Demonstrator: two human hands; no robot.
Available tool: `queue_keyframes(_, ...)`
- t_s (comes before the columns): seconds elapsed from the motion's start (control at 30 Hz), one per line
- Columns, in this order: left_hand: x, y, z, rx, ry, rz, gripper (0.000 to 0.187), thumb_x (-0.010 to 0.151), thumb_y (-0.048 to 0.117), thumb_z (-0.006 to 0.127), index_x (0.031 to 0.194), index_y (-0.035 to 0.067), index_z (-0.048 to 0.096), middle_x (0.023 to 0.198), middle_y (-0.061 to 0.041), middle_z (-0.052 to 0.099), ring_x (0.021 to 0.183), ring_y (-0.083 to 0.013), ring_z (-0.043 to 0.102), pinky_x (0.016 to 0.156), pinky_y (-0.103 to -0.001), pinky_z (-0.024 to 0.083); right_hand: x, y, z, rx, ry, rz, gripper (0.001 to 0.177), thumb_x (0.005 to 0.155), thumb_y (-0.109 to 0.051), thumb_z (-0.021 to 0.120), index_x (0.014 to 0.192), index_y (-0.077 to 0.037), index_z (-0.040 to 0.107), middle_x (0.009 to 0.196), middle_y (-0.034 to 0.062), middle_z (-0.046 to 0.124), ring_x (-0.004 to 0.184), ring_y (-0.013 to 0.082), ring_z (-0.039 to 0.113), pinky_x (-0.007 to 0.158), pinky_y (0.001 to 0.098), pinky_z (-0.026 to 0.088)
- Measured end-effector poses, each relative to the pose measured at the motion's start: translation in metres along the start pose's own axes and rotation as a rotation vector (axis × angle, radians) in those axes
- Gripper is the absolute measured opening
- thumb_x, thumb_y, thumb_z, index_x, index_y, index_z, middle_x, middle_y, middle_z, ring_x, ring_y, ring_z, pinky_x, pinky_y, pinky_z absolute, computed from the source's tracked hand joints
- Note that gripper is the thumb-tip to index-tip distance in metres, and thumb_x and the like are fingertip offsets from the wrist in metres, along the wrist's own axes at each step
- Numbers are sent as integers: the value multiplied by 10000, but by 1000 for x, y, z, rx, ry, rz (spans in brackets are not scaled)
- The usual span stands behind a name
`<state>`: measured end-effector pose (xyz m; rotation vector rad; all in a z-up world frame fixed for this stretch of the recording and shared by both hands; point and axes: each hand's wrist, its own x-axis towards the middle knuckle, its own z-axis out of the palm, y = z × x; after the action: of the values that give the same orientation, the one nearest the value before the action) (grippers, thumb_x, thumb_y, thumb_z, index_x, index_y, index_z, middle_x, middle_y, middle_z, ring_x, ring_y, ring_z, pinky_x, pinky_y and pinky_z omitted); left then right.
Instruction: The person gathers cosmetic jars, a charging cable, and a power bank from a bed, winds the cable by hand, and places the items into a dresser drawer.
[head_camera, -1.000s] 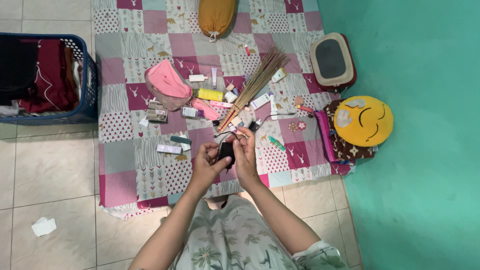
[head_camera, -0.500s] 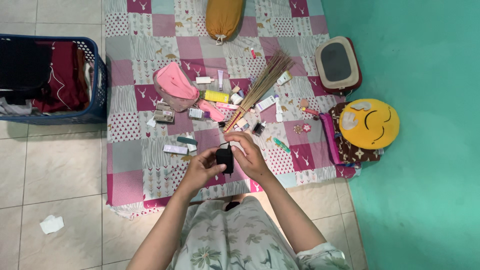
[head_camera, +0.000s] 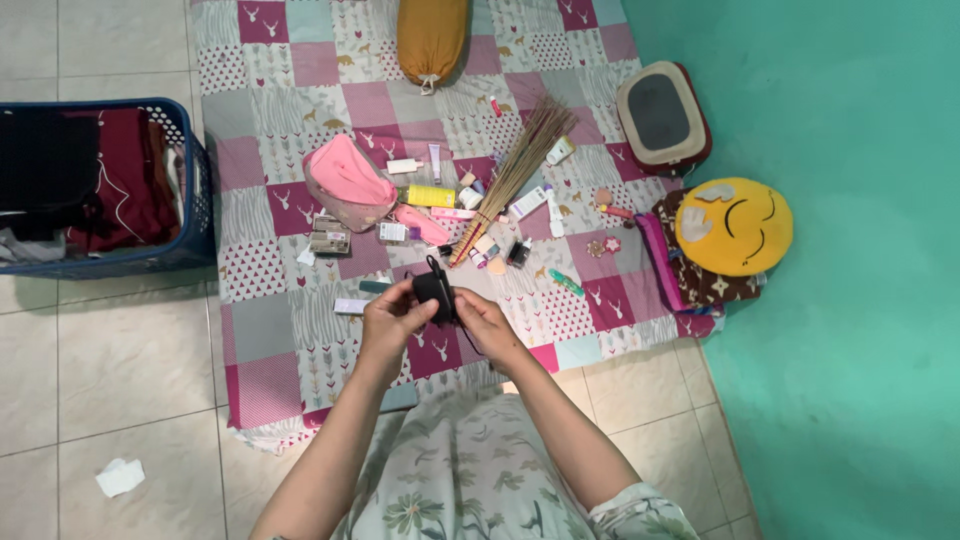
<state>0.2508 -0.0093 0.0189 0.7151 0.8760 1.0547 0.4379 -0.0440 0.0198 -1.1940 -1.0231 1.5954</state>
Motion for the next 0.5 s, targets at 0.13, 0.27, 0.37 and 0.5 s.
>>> queue_keyframes(0.13,5,5,-3,-21,73,-16,322,840,4,775,1154,15,704,973,-3,738,857,-78,667,780,-225,538,-8,23,5,-8,40,155,421,1101,-309,477,1398,-43,613,914,7,662,824,87,602,712,259,408)
queue_keyframes(0.27,6,4,-8,5,194,-13,294,878,25,794,1158,1,709,955,-4,701,812,-71,595,698,-229,451,-17,31,18,-55,-42,37,249,1133,-202,535,1207,12,637,903,-22,647,852,70,593,819,263,516)
queue_keyframes(0.37,6,2,-11,14,244,42,276,887,26,799,1143,-8,702,946,-8,691,814,-72,604,716,-226,479,-30,15,37,-172,18,96,285,1034,-139,564,1289,-70,673,838,-48,621,762,42,553,716,230,498)
queue_keyframes(0.5,2,4,-12,67,229,130,283,834,15,791,1096,-10,688,942,-9,733,818,-68,659,756,-218,544,-45,-27,45,-474,-5,-71,191,1006,-68,614,1160,-48,725,804,-5,639,705,68,536,636,262,477)
